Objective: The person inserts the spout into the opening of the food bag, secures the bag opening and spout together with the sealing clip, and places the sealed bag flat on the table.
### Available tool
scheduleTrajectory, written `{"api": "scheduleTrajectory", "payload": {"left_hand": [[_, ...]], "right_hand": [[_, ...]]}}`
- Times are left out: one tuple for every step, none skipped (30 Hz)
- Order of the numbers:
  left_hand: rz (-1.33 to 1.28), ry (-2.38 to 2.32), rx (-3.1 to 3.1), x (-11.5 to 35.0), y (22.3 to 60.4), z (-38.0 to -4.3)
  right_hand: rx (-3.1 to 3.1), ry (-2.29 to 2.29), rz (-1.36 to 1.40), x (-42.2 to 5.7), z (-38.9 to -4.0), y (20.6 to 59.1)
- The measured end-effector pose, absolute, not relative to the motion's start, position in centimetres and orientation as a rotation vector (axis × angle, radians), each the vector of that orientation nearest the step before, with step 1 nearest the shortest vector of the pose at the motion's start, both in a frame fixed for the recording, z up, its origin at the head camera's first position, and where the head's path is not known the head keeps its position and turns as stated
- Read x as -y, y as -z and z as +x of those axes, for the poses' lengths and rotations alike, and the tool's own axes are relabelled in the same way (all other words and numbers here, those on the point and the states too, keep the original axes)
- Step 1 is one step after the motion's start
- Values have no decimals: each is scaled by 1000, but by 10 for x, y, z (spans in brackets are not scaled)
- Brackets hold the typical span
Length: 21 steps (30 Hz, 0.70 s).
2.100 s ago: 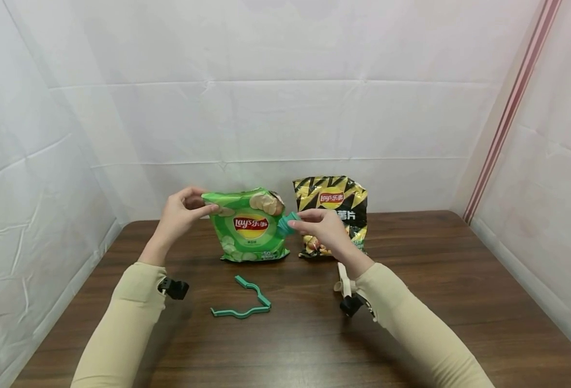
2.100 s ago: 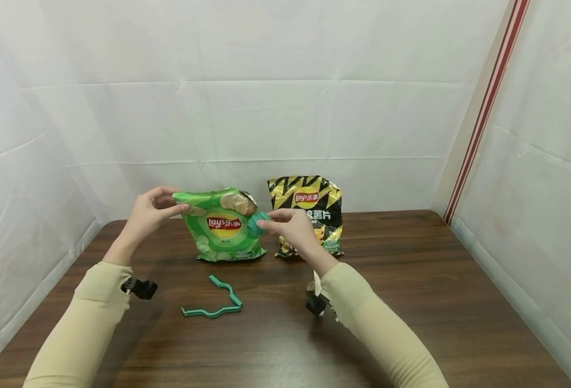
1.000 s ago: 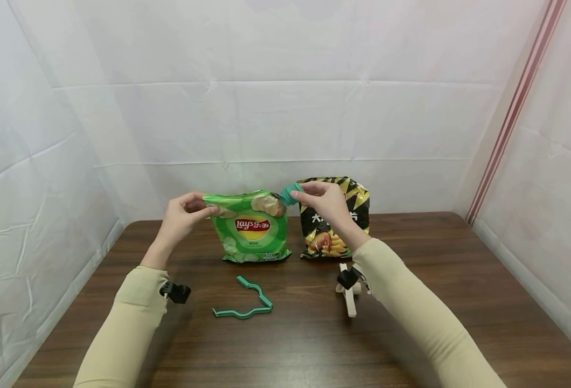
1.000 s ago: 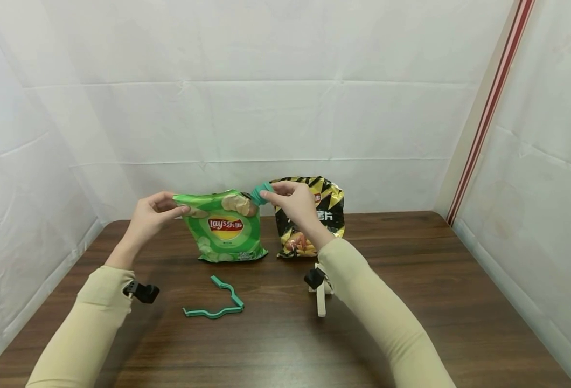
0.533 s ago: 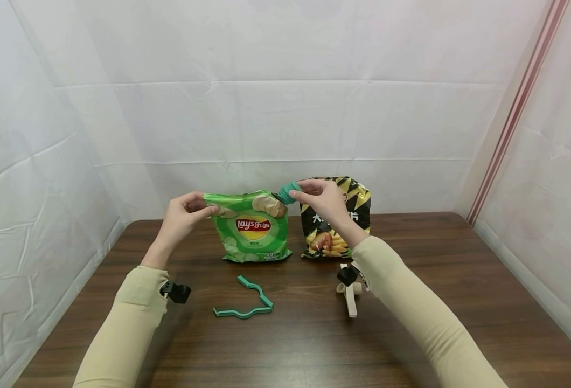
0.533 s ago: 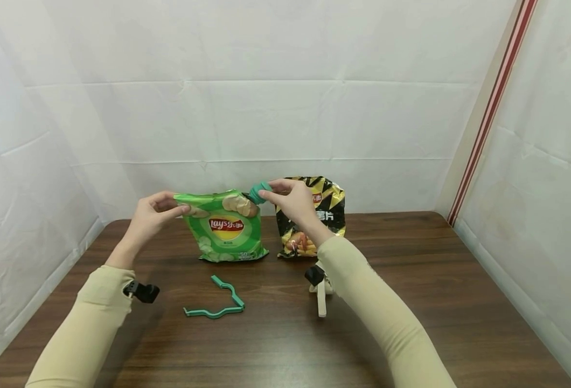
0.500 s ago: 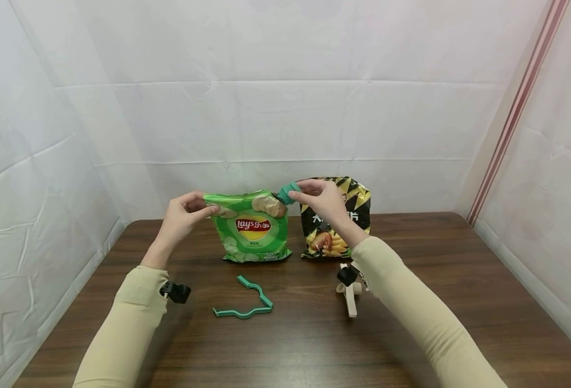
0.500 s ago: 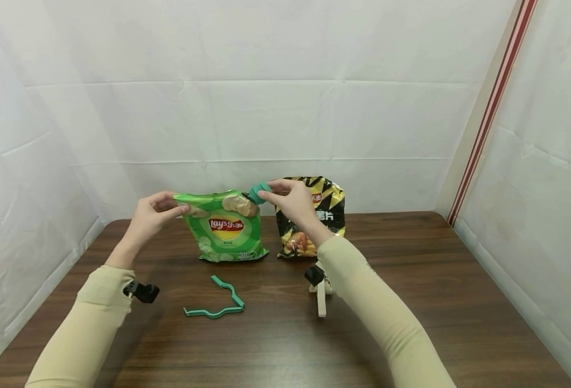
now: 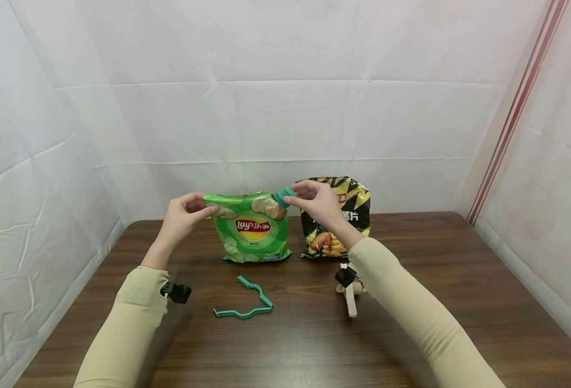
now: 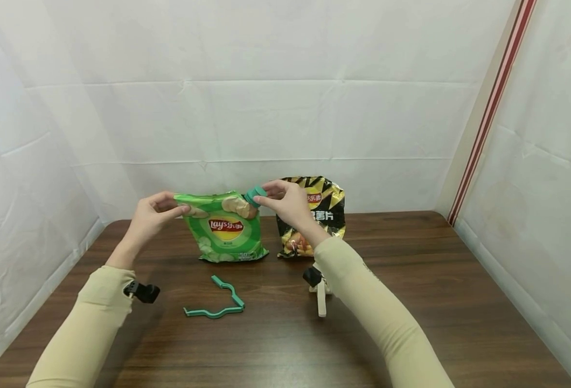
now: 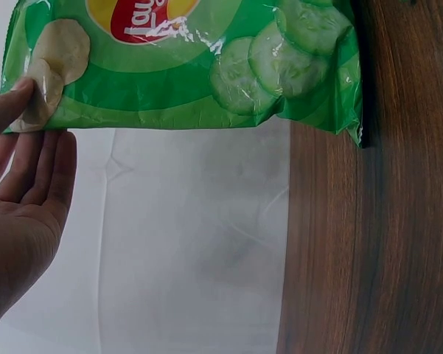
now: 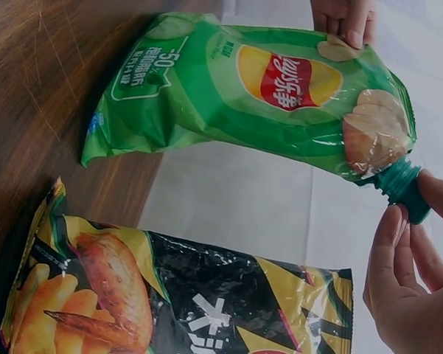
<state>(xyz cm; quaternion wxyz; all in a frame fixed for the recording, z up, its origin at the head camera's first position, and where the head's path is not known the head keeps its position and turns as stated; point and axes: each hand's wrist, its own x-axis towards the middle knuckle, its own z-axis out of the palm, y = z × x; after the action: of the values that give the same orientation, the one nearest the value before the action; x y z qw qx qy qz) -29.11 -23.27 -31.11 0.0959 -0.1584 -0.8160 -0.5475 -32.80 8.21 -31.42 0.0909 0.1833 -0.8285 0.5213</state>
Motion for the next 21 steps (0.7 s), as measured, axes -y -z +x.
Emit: {"api": "scheduleTrajectory", "payload": {"left_hand": [[-470,1620,2419,233,311,-291],[-471,1619,2419,233,311,-291],[-471,1616,2420,233,311,-291],[-472,1614,2422,233,311,-290],[-473,1612,2422,233,311,-290],[-473,1614,2421,233,311,-290],[-473,1614,2421,233,312,-290],[-474,1616,2419,233,312,-291],[-474,1617,2419,233,313,-292],[-477,1617,2416,234,314,-292],[-477,1619,2413,235,316,-294],[-478,1624,2410,236,318,-296],[-478,1624,2408,237,321,-299],[-477,1621,2407,239,323,-301],[-477,1616,2408,240,326,-304],[-475,1611,2408,241,328,-306],[-473,1607,2409,242,331,-308],[-471,1600,2411,242,332,-309],[-469,1595,2413,242,333,-310],[-467,1592,2414,242,334,-310],[-467,1591,2415,242,334,-310]], "right_hand": [[2465,-1549,549,-82,-328,315],[2469,-1544,550,-81,-328,316],[2469,-1545,552,-81,-328,317],[2469,-1545,554,-80,-328,317],[2468,-1548,554,-80,-328,318],[2466,-1554,555,-79,-328,318],[2465,-1556,556,-79,-328,319],[2462,-1563,560,-79,-328,319],[2460,-1569,561,-78,-327,318],[2461,-1573,562,-78,-327,318],[2462,-1579,565,-77,-327,318],[2464,-1583,565,-77,-327,318],[2466,-1585,566,-76,-327,319],[2464,-1593,565,-76,-327,319],[2463,-1601,563,-75,-328,319],[2460,-1609,562,-74,-328,320],[2454,-1620,561,-74,-328,320],[2450,-1631,561,-73,-328,321],[2445,-1642,561,-73,-328,321],[2441,-1651,561,-73,-328,321],[2440,-1657,560,-73,-328,322]]}}
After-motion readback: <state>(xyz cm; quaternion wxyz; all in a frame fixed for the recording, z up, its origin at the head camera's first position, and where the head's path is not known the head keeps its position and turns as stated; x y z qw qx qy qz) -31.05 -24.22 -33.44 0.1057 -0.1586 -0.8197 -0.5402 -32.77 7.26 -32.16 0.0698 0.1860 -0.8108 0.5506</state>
